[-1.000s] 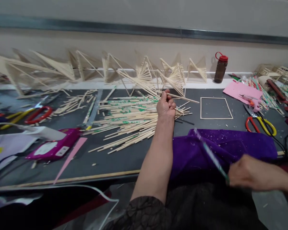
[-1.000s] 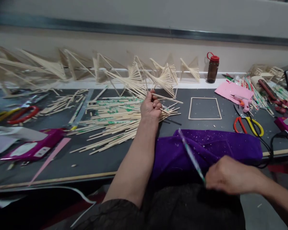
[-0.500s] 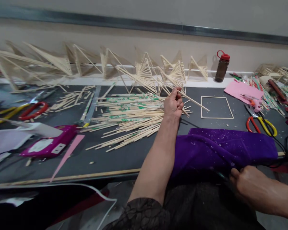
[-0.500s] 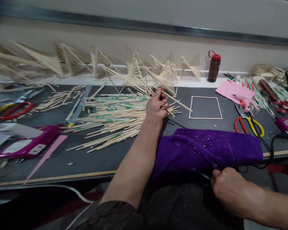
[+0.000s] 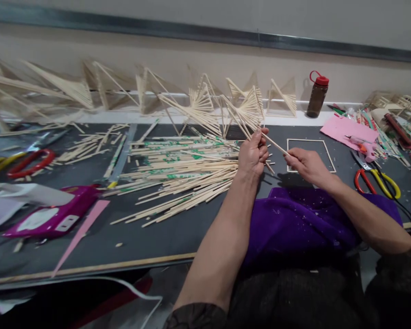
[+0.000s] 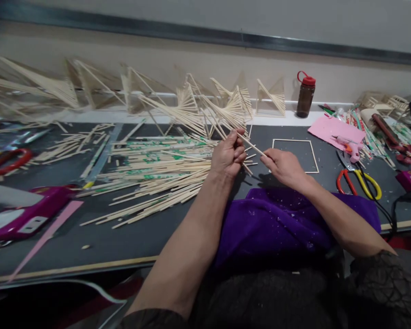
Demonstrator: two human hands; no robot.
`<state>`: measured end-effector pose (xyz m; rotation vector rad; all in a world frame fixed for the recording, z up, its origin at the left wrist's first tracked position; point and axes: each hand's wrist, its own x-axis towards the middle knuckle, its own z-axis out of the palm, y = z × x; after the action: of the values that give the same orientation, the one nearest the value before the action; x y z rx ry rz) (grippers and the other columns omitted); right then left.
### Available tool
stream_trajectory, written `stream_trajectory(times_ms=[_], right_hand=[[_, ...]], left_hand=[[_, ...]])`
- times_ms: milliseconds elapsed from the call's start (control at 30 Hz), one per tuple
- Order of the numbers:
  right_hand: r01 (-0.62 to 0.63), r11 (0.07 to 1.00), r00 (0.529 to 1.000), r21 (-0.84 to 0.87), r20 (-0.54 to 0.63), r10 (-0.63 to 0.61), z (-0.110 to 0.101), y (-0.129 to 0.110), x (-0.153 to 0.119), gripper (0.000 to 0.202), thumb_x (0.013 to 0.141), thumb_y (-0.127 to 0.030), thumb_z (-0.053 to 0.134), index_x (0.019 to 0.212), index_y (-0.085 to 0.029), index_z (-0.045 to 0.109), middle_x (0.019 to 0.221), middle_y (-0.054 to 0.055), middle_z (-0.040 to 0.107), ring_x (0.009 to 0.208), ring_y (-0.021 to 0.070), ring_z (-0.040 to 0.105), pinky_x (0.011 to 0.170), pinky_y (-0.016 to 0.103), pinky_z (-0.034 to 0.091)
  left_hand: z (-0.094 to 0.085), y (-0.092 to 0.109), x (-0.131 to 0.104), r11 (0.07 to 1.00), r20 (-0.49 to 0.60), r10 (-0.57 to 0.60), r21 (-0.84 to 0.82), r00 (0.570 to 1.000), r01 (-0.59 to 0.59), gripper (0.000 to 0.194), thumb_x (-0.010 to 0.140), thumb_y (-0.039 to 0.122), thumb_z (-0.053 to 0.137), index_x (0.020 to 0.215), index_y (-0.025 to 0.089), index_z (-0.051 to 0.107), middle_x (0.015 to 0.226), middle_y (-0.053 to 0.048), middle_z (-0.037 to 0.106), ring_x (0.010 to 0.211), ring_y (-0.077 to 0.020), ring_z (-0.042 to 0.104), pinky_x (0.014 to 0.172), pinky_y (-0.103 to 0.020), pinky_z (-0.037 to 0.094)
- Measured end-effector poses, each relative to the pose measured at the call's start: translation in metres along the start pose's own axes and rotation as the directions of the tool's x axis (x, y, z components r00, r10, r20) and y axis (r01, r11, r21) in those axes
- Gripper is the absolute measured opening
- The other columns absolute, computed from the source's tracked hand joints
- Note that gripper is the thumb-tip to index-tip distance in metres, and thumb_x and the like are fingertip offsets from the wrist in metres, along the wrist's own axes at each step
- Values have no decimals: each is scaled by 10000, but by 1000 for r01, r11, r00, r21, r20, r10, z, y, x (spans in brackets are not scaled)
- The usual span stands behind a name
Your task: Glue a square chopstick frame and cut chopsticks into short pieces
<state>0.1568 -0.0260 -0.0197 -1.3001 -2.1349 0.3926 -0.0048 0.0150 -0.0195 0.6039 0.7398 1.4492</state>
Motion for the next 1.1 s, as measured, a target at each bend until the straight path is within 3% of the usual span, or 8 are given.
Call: stream_trajectory(times_ms=[100,233,367,467,600,767,1100], right_hand=[[-167,948,985,271,82,150,15,8,1,302,908,-368,435,757,-167,601,564,-21,549,486,94,493,518,230,377],[-330,748,942,576,151,299,19,13,-5,321,873,-445,448,824,-166,597,557,-28,548,425,79,478,411,198,321],[-285,769,958,572,144,249,20,16,-5,318,845,-455,476,772,-167,591,620,-6,602,479,76,504,444,190,339],[-211,815,977,540,89,194,19,17,-5,334,844,-452,472,715,-164,583,671,1,607,539,80,521,513,200,376],[-231,792,972,564,108,207,17,17,-6,342,842,-449,478,693,-159,582,684,0,597,564,81,522,527,201,374],[-330,723,944,607,198,265,15,12,-8,297,846,-387,478,713,-149,596,675,9,618,550,81,530,492,194,354],[-359,719,933,595,230,275,17,9,-7,259,824,-298,476,634,-154,576,562,-14,568,488,74,482,459,197,320]], left_hand=[[0,-3,2,1000,17,-27,-3,999,27,202,898,290,569,785,134,633,541,78,425,308,24,237,276,-106,158],[4,-8,2,993,106,-117,-13,987,120,291,861,416,600,810,133,647,558,59,450,339,6,292,291,-128,220],[8,-16,-1,992,126,-123,15,984,122,221,895,300,555,818,134,679,579,30,524,427,-29,458,383,-140,364],[10,-21,-4,992,118,-121,48,986,116,211,912,240,520,829,137,684,688,-8,643,598,-68,608,557,-163,489],[12,-22,-5,985,160,-172,35,972,168,255,949,205,438,876,125,669,808,-39,711,768,-107,677,762,-234,537],[11,-23,-5,978,184,-207,38,961,204,238,952,197,432,937,117,655,828,-49,722,760,-112,689,775,-256,550],[13,-27,-6,971,201,-237,26,950,237,211,941,199,462,966,113,653,835,-61,725,752,-114,699,742,-247,561]])
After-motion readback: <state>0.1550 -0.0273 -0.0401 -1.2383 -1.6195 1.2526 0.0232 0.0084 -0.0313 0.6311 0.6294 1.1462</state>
